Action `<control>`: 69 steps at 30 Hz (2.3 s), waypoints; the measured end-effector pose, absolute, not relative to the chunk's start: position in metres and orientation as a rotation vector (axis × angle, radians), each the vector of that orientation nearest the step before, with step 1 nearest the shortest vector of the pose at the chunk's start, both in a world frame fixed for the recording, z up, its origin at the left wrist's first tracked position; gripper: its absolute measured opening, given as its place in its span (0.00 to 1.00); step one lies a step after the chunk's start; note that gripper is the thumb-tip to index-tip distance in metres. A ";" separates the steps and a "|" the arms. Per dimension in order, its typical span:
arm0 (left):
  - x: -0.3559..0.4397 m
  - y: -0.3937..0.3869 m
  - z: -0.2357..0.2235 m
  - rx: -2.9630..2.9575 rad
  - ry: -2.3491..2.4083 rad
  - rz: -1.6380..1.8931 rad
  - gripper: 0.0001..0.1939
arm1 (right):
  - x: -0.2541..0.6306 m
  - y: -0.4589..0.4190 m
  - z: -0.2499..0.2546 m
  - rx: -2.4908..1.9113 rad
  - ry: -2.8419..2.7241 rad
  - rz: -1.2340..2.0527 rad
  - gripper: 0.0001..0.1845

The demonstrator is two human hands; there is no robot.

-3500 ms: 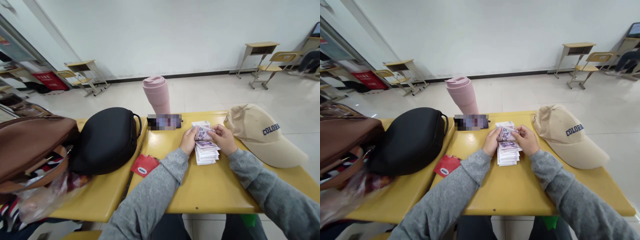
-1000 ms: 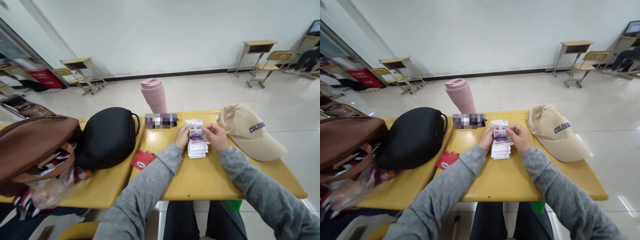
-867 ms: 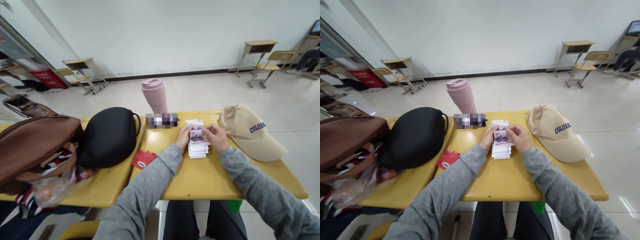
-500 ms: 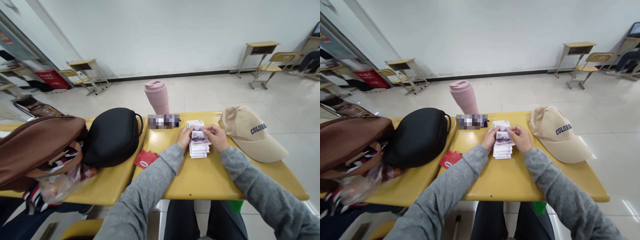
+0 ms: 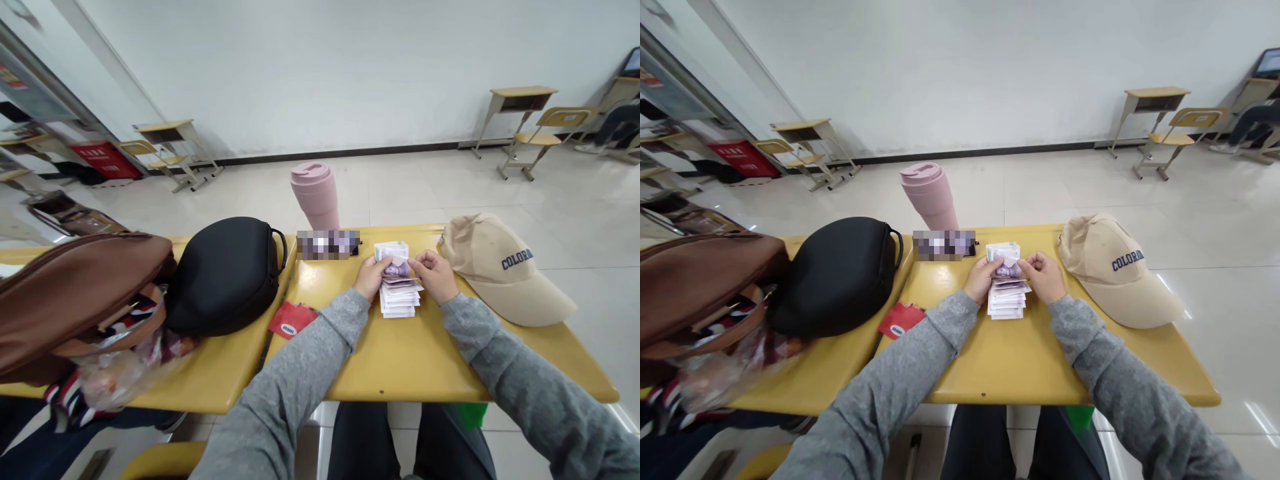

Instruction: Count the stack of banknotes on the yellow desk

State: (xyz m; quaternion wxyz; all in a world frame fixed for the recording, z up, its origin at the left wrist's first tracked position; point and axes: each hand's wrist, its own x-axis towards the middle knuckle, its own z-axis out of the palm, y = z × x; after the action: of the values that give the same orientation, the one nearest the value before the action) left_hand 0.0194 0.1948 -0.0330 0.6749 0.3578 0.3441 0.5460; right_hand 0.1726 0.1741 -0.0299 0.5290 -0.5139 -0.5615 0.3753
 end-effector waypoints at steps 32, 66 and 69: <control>0.019 0.196 -0.036 0.826 0.811 1.298 0.19 | 0.169 0.171 -0.028 -1.065 -1.390 1.010 0.18; 0.018 0.198 -0.038 0.834 0.828 1.261 0.21 | 0.167 0.169 -0.027 -1.051 -1.409 1.070 0.17; 0.018 0.196 -0.036 0.837 0.821 1.266 0.20 | 0.167 0.169 -0.027 -1.063 -1.406 1.073 0.18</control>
State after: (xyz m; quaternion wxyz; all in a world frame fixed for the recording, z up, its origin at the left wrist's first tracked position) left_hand 0.0184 0.1963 -0.0361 0.6504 0.3683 0.3616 0.5573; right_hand 0.1673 0.1690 -0.0266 0.5132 -0.4420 -0.5848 0.4464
